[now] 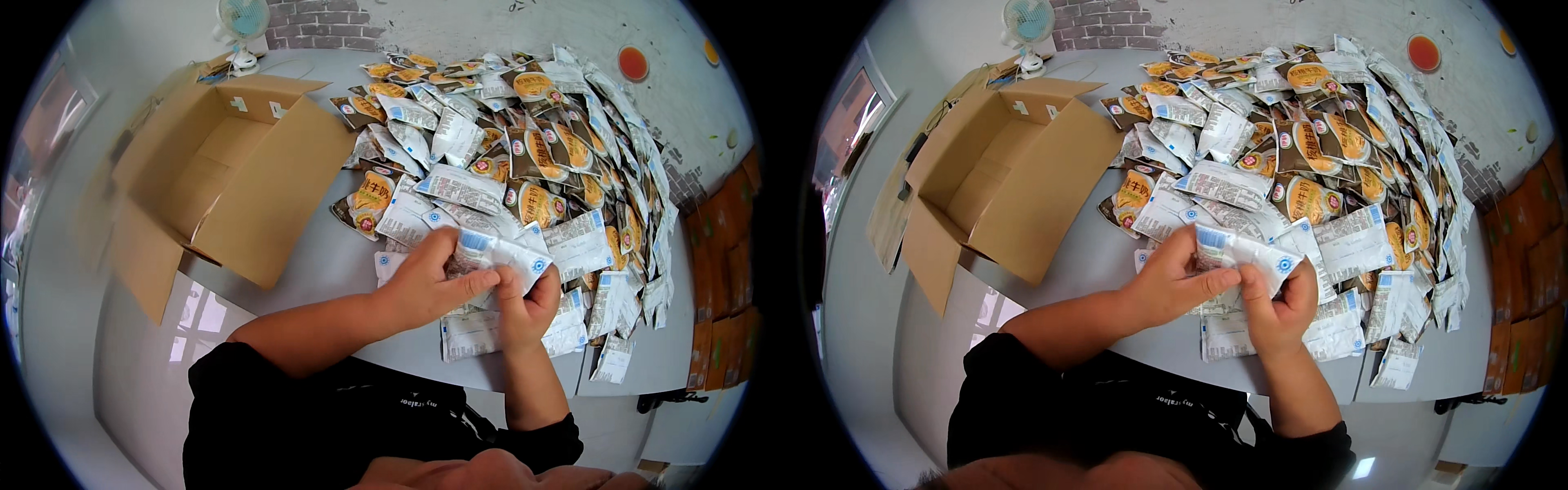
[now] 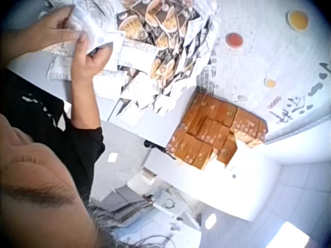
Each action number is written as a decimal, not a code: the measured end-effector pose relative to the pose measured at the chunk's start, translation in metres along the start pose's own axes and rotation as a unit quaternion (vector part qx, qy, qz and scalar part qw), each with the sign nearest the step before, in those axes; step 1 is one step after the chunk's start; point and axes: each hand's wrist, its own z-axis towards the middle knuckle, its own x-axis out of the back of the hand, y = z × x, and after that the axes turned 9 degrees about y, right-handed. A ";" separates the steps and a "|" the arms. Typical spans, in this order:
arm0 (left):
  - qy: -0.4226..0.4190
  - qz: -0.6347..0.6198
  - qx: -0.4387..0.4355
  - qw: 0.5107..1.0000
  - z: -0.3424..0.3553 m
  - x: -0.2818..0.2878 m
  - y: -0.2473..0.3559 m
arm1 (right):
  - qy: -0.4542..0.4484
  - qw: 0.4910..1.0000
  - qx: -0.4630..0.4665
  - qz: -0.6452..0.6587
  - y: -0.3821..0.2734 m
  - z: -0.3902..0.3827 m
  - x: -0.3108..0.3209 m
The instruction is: The person repeatedly picks up small, sealed food packets from a large pile on a table, briefly inspects them, and places them into a cardboard box. The person handles the items one at a time, moving them from the pile to the box in a repetitive sequence.
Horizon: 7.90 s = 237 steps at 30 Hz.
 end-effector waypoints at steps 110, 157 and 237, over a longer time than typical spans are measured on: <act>-0.065 0.194 -0.073 0.976 0.005 0.019 0.017 | -0.044 0.999 -0.013 -0.003 -0.004 -0.010 -0.002; -0.172 0.200 0.110 0.958 -0.030 0.015 0.046 | -0.036 0.951 -0.266 0.152 0.011 0.004 0.011; 0.223 -0.122 -0.007 0.967 0.158 0.139 0.030 | -0.224 0.951 0.119 -0.175 0.006 0.009 0.000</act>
